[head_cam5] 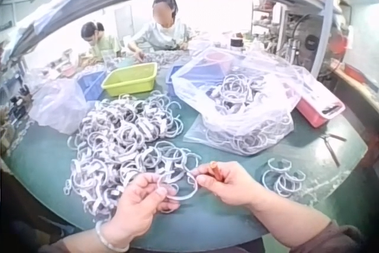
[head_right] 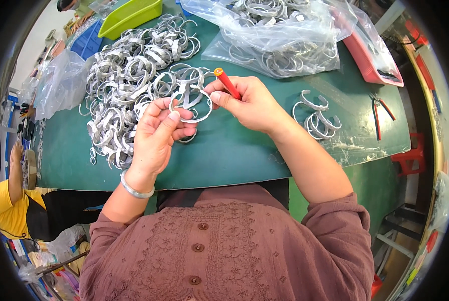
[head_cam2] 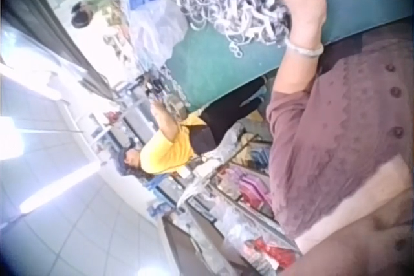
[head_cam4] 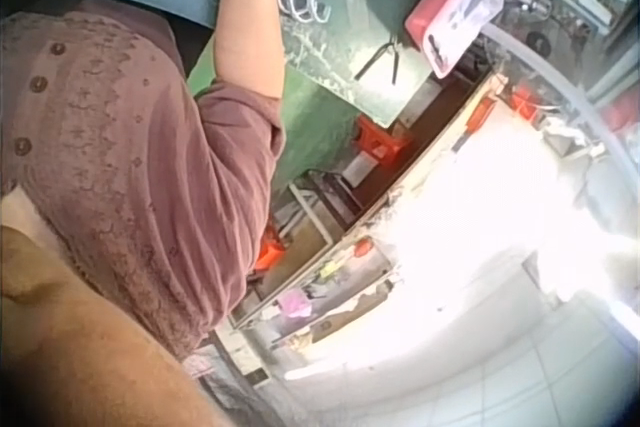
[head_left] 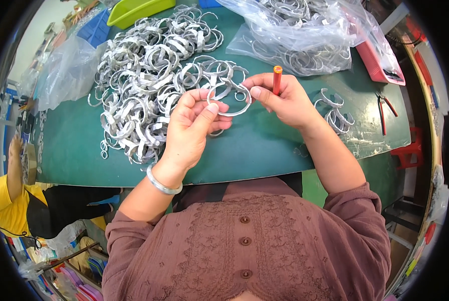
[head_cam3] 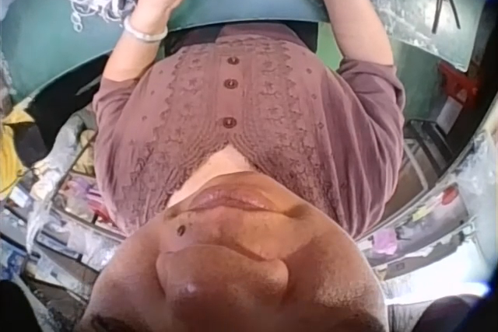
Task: The person assembles metal bracelets by picking up individual components from a large pile on a workbench and fitting them together by hand. Using a red marker, the person applies marks to specific spots on the assembled bracelets and places them into a plastic bag.
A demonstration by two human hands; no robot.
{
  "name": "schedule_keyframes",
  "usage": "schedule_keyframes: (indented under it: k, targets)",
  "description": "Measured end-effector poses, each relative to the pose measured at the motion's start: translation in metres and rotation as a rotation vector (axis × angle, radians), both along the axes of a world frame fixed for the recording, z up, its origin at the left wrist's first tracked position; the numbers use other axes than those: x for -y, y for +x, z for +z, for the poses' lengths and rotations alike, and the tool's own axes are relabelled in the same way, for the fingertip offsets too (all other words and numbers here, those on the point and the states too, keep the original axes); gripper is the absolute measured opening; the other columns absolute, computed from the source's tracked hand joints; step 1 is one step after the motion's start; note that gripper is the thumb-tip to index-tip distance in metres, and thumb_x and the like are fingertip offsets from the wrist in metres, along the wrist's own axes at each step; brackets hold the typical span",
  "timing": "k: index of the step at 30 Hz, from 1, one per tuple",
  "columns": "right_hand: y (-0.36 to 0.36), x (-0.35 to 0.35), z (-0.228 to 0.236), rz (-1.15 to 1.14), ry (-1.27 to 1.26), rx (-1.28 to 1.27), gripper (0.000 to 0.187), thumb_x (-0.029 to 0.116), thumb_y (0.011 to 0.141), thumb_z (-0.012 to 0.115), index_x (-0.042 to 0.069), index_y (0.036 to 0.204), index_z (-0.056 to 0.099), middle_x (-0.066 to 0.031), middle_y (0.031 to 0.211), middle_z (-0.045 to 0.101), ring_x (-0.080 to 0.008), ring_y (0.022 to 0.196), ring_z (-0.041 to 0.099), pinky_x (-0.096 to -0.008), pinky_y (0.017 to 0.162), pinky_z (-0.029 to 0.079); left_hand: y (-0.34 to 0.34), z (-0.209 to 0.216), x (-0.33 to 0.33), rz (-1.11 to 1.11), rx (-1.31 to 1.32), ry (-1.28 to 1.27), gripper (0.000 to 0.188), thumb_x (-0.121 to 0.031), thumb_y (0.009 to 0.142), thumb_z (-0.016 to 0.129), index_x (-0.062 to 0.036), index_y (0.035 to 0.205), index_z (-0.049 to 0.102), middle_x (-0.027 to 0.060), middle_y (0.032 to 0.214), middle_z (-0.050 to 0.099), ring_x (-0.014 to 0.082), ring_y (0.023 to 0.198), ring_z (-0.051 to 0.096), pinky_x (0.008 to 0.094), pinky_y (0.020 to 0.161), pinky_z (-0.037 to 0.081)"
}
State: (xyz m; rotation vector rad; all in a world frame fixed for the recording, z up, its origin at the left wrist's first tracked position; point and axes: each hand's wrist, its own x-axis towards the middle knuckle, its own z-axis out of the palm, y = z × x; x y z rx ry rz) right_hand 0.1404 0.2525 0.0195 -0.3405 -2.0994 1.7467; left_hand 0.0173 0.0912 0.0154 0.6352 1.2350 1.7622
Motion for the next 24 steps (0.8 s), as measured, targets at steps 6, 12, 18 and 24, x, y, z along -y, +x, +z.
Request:
schedule_keyframes:
  k: [6, 12, 18, 24]
  targets:
    - [0.0007, -0.0011, -0.0004, 0.004, 0.015, 0.01, 0.021, 0.013, 0.084, 0.054, 0.004, 0.101, 0.06, 0.0032, 0.072, 0.058, -0.002, 0.056, 0.042, -0.0174, 0.05, 0.035, -0.0031, -0.0017, 0.0004, -0.015, 0.066, -0.023, 0.017, -0.009, 0.088, 0.047, -0.0041, 0.104, 0.045, 0.0117, 0.09, 0.059, 0.0197, 0.077, 0.061, 0.0293, 0.07, 0.052]
    - [0.0003, -0.0017, -0.0048, -0.004, 0.027, 0.006, 0.021, 0.012, 0.084, 0.053, 0.004, 0.103, 0.06, 0.0032, 0.073, 0.058, -0.0019, 0.058, 0.042, -0.0173, 0.051, 0.035, -0.0031, 0.0013, -0.0007, -0.015, 0.106, -0.04, 0.02, -0.01, 0.087, 0.049, -0.0031, 0.105, 0.045, 0.0124, 0.09, 0.059, 0.0207, 0.078, 0.061, 0.0297, 0.071, 0.052]
    - [0.0016, -0.0025, -0.0025, 0.001, 0.046, 0.033, 0.024, 0.014, 0.086, 0.05, 0.004, 0.105, 0.059, 0.0022, 0.072, 0.058, -0.0032, 0.056, 0.041, -0.0175, 0.051, 0.035, -0.0037, 0.0001, 0.0003, -0.038, 0.147, 0.006, 0.023, -0.006, 0.085, 0.049, -0.0021, 0.107, 0.043, 0.014, 0.092, 0.059, 0.0223, 0.081, 0.062, 0.0308, 0.074, 0.052]
    - [0.0022, -0.0001, 0.0013, 0.0, 0.027, 0.04, 0.025, 0.015, 0.086, 0.05, 0.003, 0.106, 0.058, 0.0019, 0.073, 0.058, -0.0038, 0.056, 0.041, -0.018, 0.051, 0.035, -0.0036, -0.0012, 0.0005, -0.052, 0.131, 0.024, 0.027, -0.003, 0.084, 0.049, -0.0012, 0.11, 0.041, 0.0148, 0.095, 0.058, 0.0234, 0.083, 0.061, 0.0319, 0.076, 0.051]
